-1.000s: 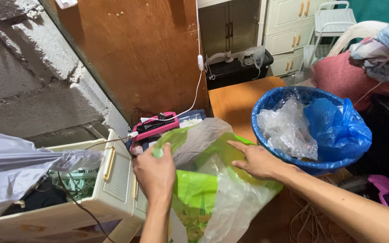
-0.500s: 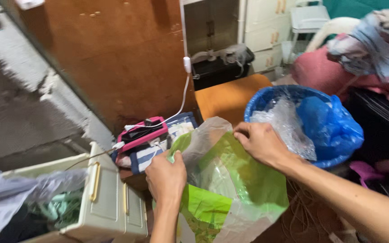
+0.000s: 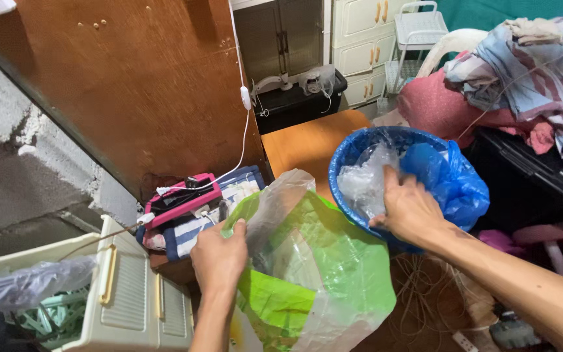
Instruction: The person opens a green plastic bag and transfers bubble wrap and small items into a blue trash bin. They then reach into the blue bin to rearrange the contents.
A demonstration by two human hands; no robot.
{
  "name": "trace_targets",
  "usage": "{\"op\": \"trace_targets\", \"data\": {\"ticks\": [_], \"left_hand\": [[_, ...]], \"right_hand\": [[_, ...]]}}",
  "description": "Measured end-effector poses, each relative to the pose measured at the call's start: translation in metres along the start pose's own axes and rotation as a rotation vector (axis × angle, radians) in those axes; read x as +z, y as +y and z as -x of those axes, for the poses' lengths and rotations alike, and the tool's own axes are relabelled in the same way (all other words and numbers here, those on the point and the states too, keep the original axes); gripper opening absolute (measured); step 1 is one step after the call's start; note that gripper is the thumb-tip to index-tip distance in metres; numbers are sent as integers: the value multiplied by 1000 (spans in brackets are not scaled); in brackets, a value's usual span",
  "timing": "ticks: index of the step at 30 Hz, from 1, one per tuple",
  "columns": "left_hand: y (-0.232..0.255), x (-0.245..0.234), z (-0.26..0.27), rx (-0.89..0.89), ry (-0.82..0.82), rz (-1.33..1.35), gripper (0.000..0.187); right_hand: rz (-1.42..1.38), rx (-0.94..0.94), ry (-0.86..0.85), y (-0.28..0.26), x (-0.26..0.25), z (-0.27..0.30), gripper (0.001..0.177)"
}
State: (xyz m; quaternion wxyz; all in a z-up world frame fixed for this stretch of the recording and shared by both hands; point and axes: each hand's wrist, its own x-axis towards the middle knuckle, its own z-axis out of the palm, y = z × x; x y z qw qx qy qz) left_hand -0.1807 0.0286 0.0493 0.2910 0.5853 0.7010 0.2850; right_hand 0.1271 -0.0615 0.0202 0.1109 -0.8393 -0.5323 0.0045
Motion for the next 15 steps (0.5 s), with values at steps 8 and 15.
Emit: {"op": "trace_targets", "data": {"ticks": [8, 15], "left_hand": [[-5, 7, 2, -26, 47, -5, 38], [-10, 3, -11, -25, 91, -60, 41]], "right_hand": [[-211, 89, 150, 11, -32, -13, 53], [-442, 187, 322, 7, -65, -23, 61]]}}
